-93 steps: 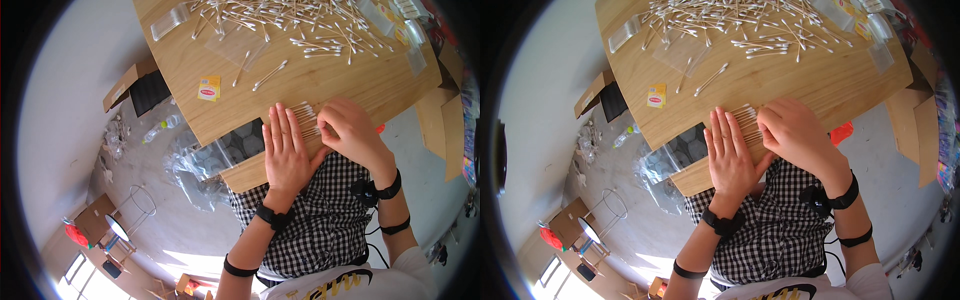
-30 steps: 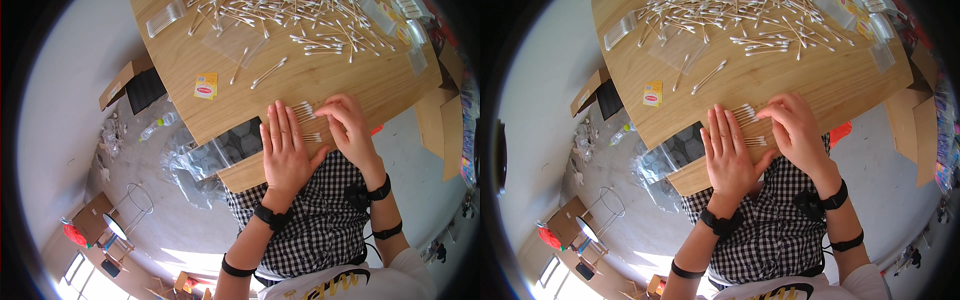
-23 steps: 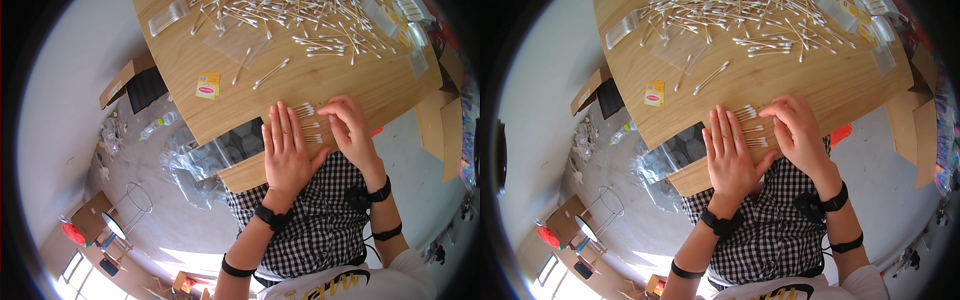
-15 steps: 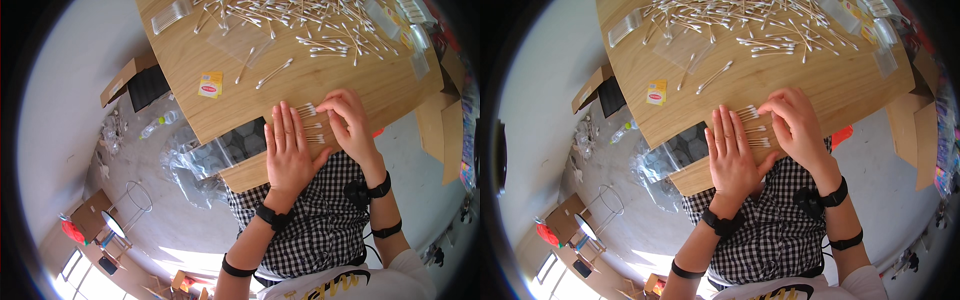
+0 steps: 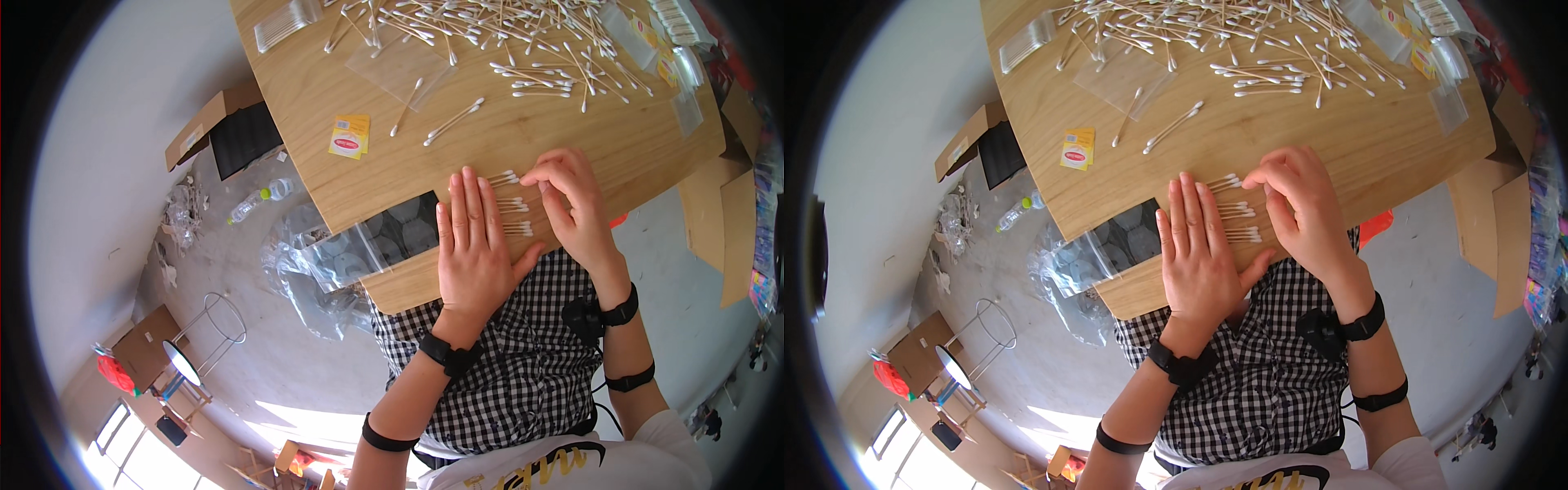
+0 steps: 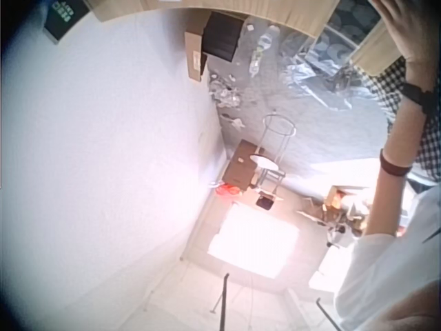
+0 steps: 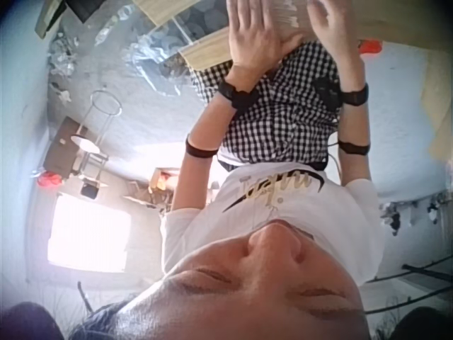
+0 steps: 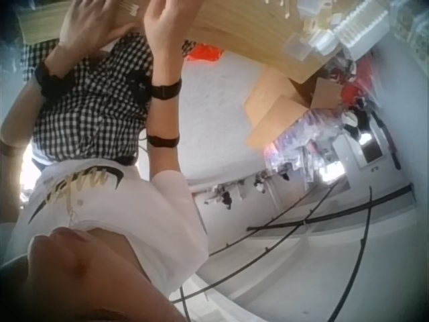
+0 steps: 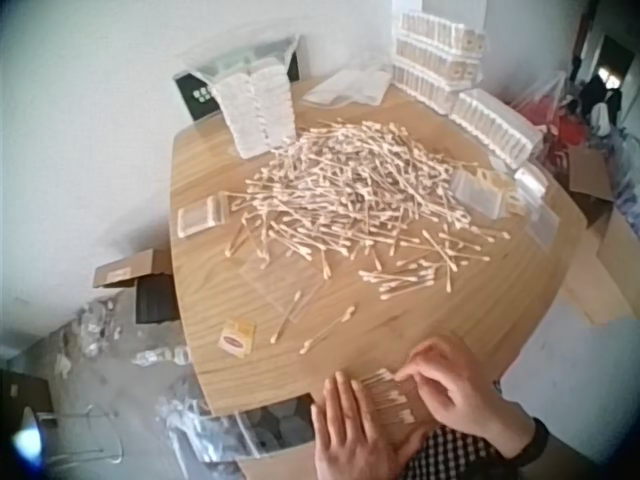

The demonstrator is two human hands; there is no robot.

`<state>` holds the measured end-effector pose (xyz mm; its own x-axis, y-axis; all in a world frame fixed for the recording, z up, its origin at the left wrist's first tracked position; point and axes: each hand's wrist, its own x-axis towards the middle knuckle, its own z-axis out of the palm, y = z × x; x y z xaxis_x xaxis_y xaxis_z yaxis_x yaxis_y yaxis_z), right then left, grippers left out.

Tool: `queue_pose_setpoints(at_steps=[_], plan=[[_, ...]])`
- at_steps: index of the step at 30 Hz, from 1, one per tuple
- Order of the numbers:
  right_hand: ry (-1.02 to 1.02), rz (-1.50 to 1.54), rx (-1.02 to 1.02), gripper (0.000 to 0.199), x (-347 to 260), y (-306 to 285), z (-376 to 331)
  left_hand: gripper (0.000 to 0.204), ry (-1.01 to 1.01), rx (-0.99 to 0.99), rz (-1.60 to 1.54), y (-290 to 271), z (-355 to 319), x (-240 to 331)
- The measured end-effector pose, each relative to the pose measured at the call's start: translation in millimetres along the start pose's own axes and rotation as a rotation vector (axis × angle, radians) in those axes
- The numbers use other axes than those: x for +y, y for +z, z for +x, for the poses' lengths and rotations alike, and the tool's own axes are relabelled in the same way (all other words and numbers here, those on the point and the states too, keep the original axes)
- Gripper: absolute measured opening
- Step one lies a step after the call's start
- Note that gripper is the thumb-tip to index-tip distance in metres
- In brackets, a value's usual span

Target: Arrange and place cotton swabs into small plastic bags.

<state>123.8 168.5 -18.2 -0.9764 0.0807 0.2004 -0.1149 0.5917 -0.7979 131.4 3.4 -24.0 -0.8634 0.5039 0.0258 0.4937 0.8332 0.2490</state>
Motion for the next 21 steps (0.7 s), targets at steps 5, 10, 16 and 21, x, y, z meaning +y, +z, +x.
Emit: queue_pose_setpoints(at_steps=[5, 10, 16, 21], plan=[[-0.022, -0.026, 0.032, 0.027, -4.1, 1.6, 5.9, 0.105, -0.002, 0.014, -0.032, 0.2, 0.4, 0.5], [-0.022, -0.028, -0.055, 0.028, -0.9, 0.0, 6.1, 0.106, 0.000, 0.017, -0.045, 1.0, 0.6, -0.4], [-0.041, -0.060, 0.080, 0.025, -10.7, 1.0, 35.5, 0.105, 0.003, 0.038, -0.087, 0.8, 0.0, 0.4], [-0.143, -0.103, 0.073, 0.023, -15.1, 12.2, 69.2, 0.102, -0.017, 0.047, -0.091, 0.9, -0.9, 0.6]])
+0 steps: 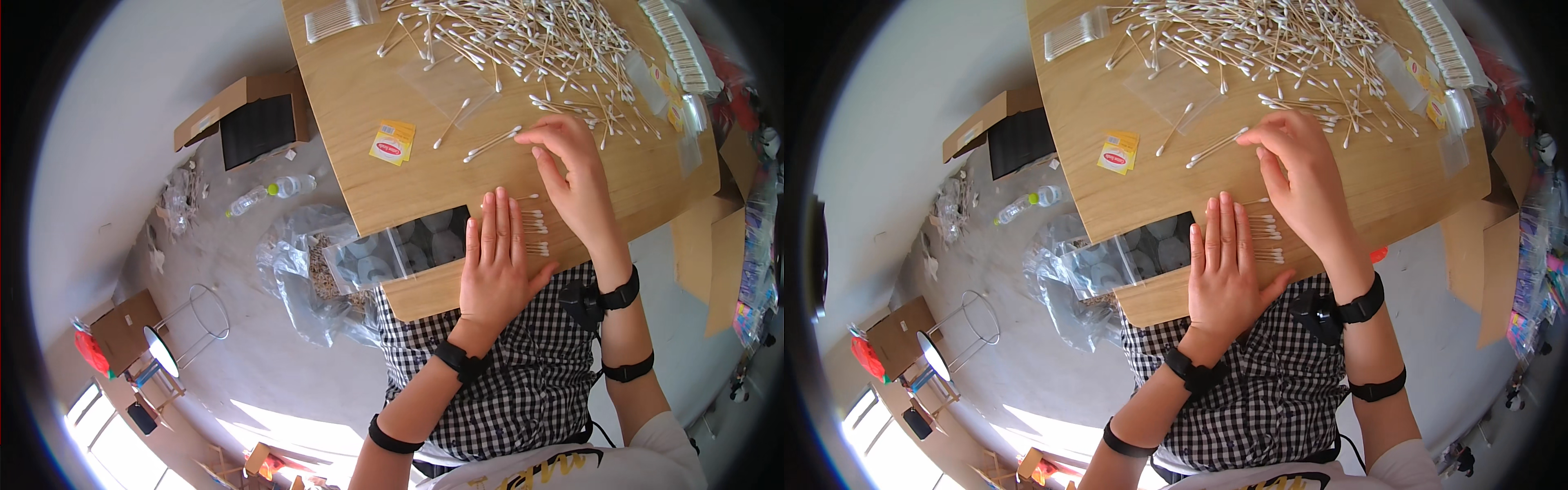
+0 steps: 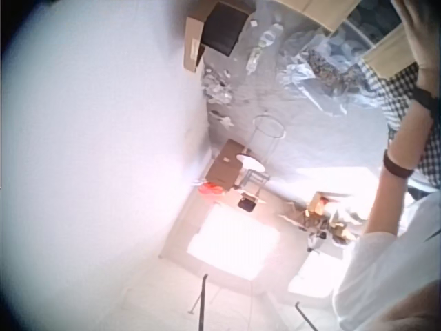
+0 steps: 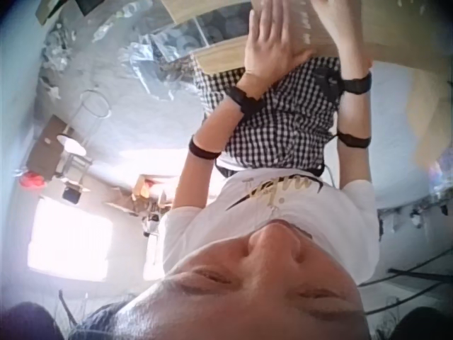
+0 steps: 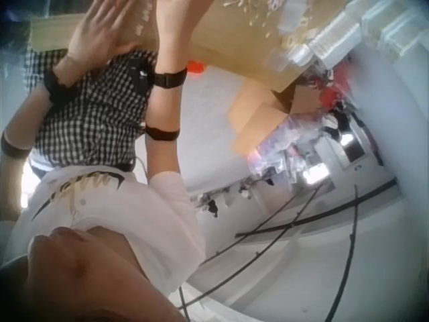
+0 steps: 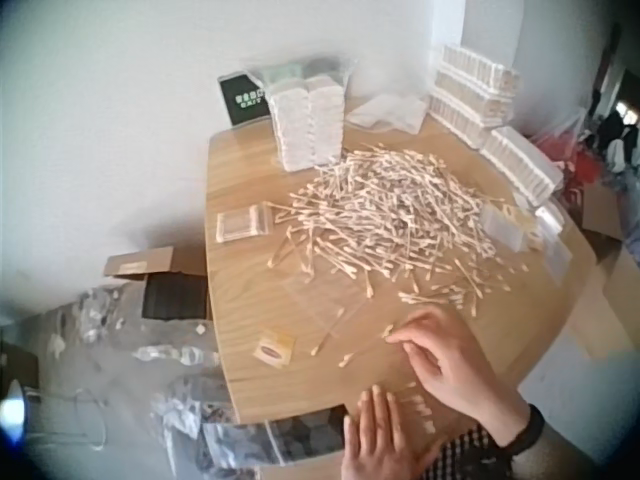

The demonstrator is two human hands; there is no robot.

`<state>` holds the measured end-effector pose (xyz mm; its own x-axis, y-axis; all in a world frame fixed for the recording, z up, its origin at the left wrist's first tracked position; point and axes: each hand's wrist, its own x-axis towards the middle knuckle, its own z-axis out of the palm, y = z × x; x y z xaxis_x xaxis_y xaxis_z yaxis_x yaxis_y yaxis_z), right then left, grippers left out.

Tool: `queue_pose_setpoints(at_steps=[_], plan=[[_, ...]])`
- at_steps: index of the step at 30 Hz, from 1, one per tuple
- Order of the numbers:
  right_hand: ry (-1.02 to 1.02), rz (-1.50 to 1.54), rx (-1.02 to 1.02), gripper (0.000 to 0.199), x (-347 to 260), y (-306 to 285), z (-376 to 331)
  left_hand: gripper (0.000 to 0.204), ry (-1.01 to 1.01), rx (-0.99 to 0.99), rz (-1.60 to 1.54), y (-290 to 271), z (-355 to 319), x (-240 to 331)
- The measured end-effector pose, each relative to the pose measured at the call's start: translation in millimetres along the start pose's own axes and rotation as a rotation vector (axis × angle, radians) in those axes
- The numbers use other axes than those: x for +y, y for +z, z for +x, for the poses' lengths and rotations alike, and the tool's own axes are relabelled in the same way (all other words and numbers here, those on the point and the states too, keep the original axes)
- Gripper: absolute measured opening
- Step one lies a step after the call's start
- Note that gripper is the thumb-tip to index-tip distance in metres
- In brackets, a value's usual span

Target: Arrange and place cotton swabs into small plastic bags.

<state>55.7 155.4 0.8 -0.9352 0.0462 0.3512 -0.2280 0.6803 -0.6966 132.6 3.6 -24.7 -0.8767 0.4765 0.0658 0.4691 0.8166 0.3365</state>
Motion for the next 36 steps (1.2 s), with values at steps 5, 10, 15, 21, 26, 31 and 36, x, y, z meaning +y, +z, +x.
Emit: queue_pose_setpoints(at_steps=[5, 10, 15, 21, 26, 31, 36], plan=[[-0.087, -0.106, -0.071, 0.017, 3.9, 10.5, 7.9, 0.099, 0.009, -0.016, -0.006, 0.4, -0.5, 1.2], [-0.084, -0.131, -0.061, 0.017, 3.7, 12.6, 7.0, 0.099, 0.013, -0.014, -0.005, -1.5, 1.0, 0.4], [-0.155, -0.204, -0.057, 0.016, 2.1, 5.7, 2.7, 0.098, 0.011, -0.014, -0.007, -2.0, 1.1, 0.5], [-0.091, -0.224, -0.113, 0.013, -8.9, -13.3, -25.1, 0.098, 0.010, -0.020, -0.010, -2.7, 0.9, 0.9], [-0.043, -0.181, -0.205, 0.016, -13.5, -19.5, -39.9, 0.100, 0.002, -0.007, -0.012, -0.1, 0.1, 0.7], [0.218, 0.070, -0.031, 0.025, -4.2, -19.9, -44.8, 0.102, 0.004, -0.011, -0.016, -1.4, 0.8, 0.9], [0.428, 0.480, 0.151, 0.038, -5.1, -7.7, -61.5, 0.098, -0.050, -0.001, -0.170, -13.1, -2.5, -3.2]])
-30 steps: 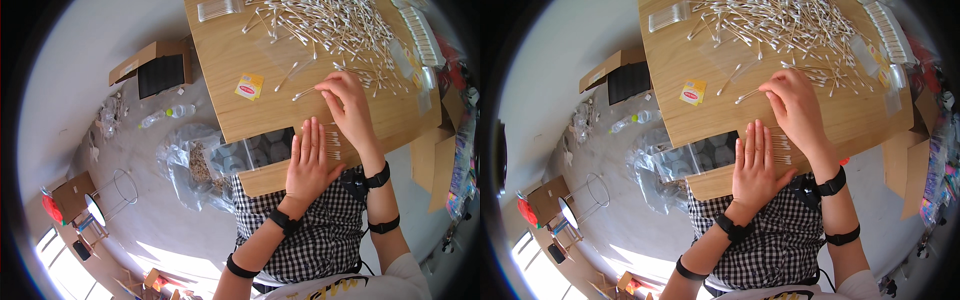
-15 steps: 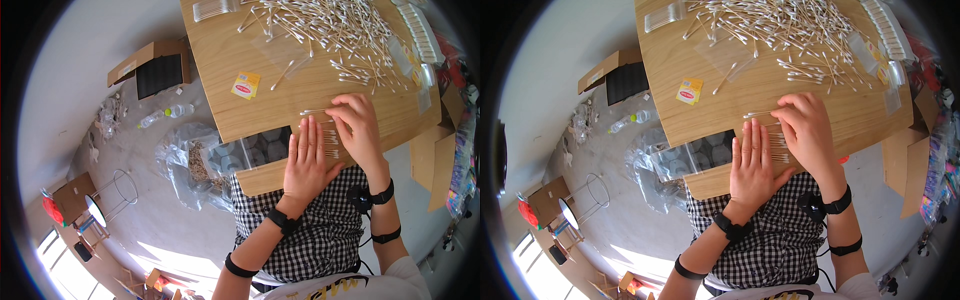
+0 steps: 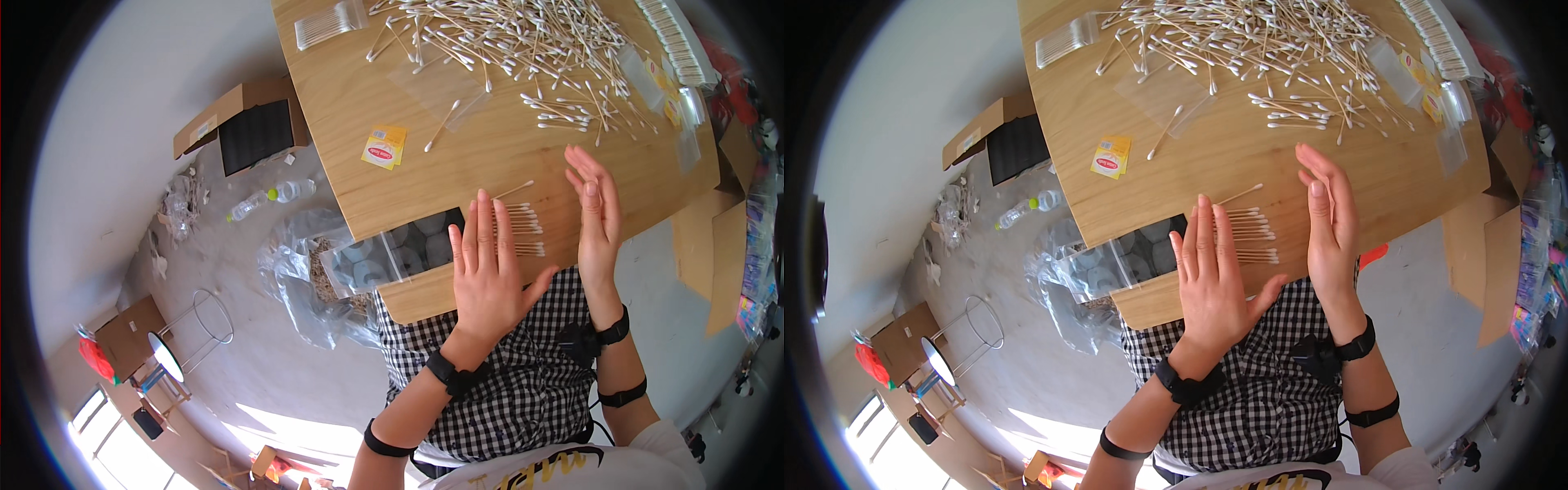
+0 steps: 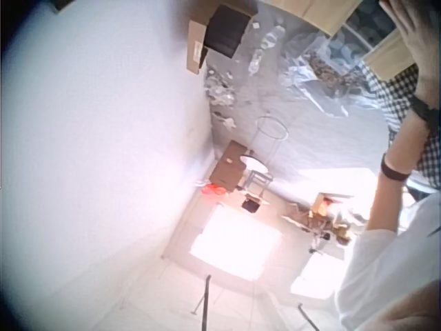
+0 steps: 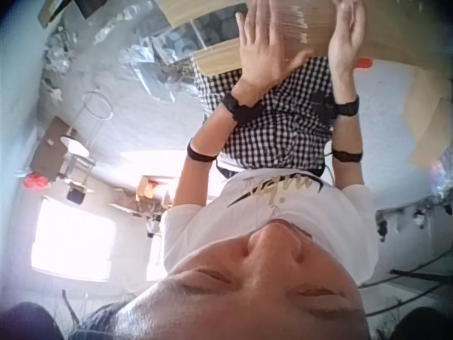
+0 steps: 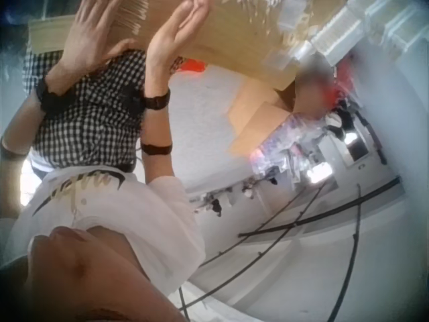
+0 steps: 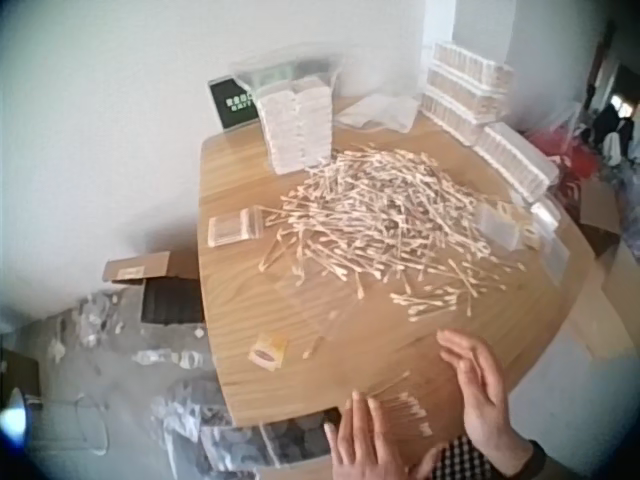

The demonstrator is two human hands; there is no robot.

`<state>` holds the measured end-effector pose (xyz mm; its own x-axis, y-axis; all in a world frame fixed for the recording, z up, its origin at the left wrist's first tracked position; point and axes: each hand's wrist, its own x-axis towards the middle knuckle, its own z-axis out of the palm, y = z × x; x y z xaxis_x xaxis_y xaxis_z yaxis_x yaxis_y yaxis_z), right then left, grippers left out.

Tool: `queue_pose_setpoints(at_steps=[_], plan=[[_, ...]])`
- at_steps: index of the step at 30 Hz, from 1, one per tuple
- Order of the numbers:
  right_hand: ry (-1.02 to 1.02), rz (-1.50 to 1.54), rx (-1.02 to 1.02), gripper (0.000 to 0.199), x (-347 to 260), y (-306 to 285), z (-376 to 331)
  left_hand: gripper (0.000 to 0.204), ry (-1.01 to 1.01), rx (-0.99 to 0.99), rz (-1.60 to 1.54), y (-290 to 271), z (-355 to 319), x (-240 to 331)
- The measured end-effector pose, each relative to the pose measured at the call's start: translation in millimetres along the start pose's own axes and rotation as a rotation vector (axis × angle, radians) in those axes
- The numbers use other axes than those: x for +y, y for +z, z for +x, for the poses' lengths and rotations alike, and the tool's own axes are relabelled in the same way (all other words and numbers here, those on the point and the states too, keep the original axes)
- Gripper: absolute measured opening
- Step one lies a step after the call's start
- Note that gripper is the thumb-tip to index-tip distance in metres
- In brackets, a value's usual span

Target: Arrange and place cotton swabs into small plastic bags.

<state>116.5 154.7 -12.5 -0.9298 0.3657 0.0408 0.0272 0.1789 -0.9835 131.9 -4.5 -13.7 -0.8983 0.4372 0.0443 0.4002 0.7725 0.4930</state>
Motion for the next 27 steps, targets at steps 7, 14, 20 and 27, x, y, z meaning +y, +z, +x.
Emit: queue_pose_setpoints(at_steps=[7, 14, 20, 27], plan=[[-0.070, 0.205, 0.007, 0.053, 5.0, 23.3, -8.2, 0.071, -0.113, 0.237, -0.924, -12.8, 27.7, -9.7], [-0.004, 0.166, -0.234, 0.058, 1.3, 12.2, -17.0, 0.079, -0.144, 0.155, -1.103, -14.7, 23.6, -7.7], [-0.030, 0.310, -0.002, 0.070, 7.1, 24.9, -32.6, 0.086, -0.200, 0.240, -1.192, -7.7, 19.9, 5.4], [0.004, 0.336, -0.020, 0.064, 1.3, 35.0, -30.7, 0.087, -0.298, 0.373, -1.271, -4.8, 16.8, 16.1]])
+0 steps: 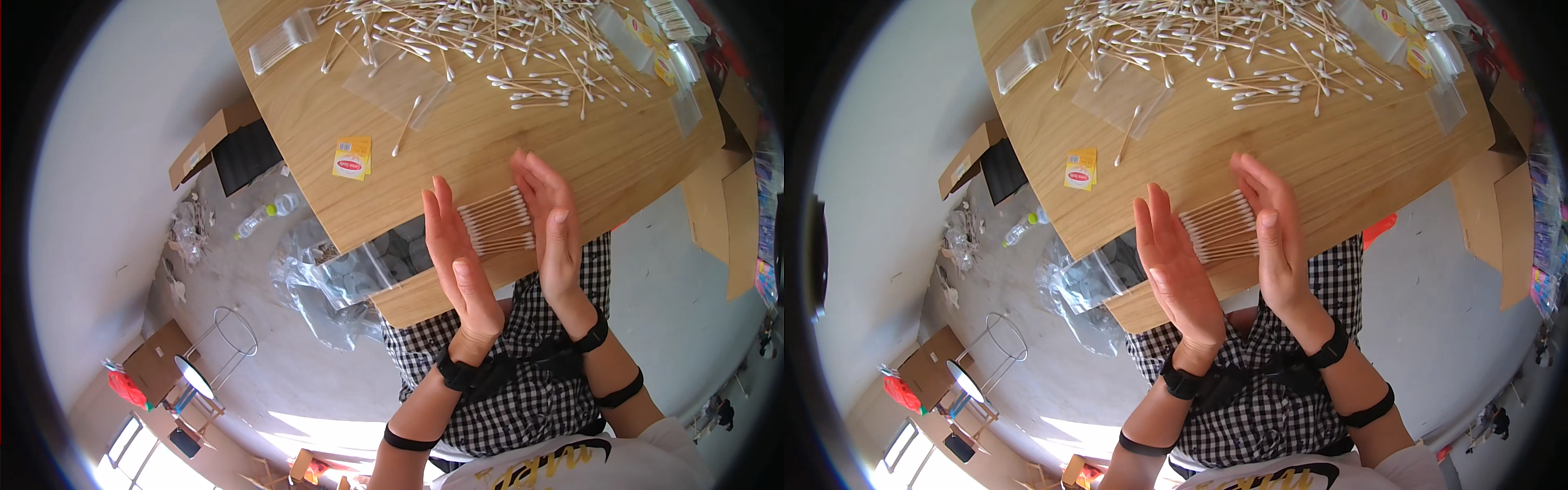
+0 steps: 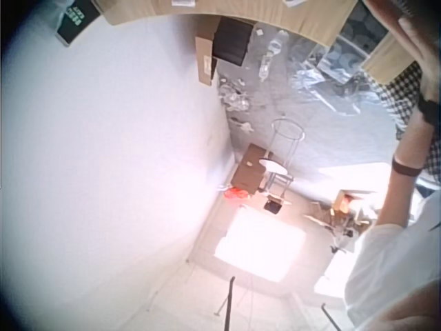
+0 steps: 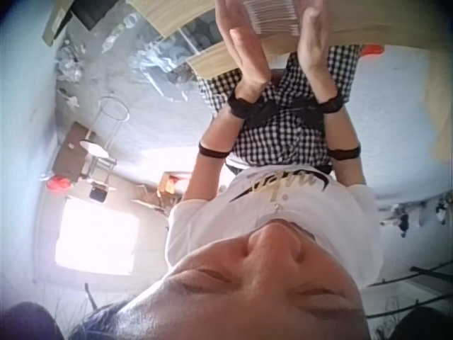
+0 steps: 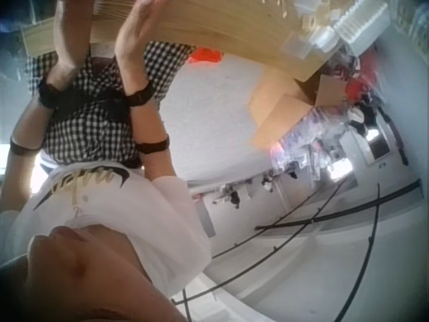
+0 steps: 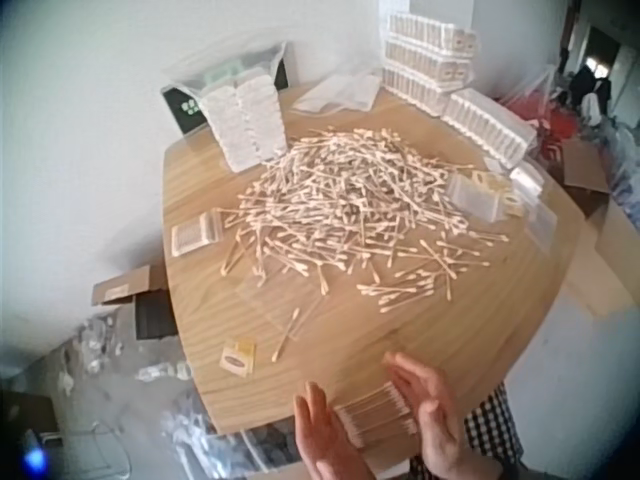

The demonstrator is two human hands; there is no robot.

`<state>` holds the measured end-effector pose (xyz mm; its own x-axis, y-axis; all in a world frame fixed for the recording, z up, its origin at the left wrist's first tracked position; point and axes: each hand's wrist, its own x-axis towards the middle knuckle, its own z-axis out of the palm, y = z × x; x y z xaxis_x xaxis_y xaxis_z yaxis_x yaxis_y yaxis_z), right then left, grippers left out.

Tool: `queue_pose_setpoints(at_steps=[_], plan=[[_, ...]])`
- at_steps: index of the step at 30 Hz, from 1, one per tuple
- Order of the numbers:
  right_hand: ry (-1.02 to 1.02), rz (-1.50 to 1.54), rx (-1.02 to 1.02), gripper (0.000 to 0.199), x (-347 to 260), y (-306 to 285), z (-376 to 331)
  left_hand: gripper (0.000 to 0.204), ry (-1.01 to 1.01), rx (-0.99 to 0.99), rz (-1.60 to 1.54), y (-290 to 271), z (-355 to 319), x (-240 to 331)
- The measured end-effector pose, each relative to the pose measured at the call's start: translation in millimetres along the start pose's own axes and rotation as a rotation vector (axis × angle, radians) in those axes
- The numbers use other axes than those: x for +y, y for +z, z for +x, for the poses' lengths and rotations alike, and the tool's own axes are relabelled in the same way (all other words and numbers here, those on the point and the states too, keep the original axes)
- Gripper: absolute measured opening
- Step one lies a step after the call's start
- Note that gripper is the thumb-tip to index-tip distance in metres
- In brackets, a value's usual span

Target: Arrange and place cotton swabs into small plastic bags.

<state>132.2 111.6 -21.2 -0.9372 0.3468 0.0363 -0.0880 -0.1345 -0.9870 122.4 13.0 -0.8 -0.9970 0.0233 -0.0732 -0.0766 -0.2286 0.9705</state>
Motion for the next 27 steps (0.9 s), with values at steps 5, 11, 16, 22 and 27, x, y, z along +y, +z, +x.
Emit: queue_pose_setpoints(at_steps=[5, 11, 16, 22, 27], plan=[[-0.221, -0.741, -0.027, 0.048, -5.5, 1.0, 27.7, 0.064, 0.043, 0.146, 0.066, -14.3, -14.7, 3.0], [-0.273, -1.162, -0.134, 0.053, 8.5, 16.9, 36.0, 0.045, -0.114, -0.271, 0.266, -36.1, -34.0, 12.8], [-0.283, -1.155, -0.146, 0.054, 13.2, 17.4, 36.3, 0.028, -0.047, -0.292, 0.281, -27.0, -28.1, 10.0], [-0.334, -1.244, -0.143, 0.053, 13.7, 19.7, 39.5, 0.033, -0.045, -0.344, 0.345, -27.9, -25.4, 13.5], [-0.379, -1.327, -0.191, 0.052, 10.0, 17.5, 44.3, 0.026, 0.143, -0.005, 0.202, -34.5, -18.3, 8.8]])
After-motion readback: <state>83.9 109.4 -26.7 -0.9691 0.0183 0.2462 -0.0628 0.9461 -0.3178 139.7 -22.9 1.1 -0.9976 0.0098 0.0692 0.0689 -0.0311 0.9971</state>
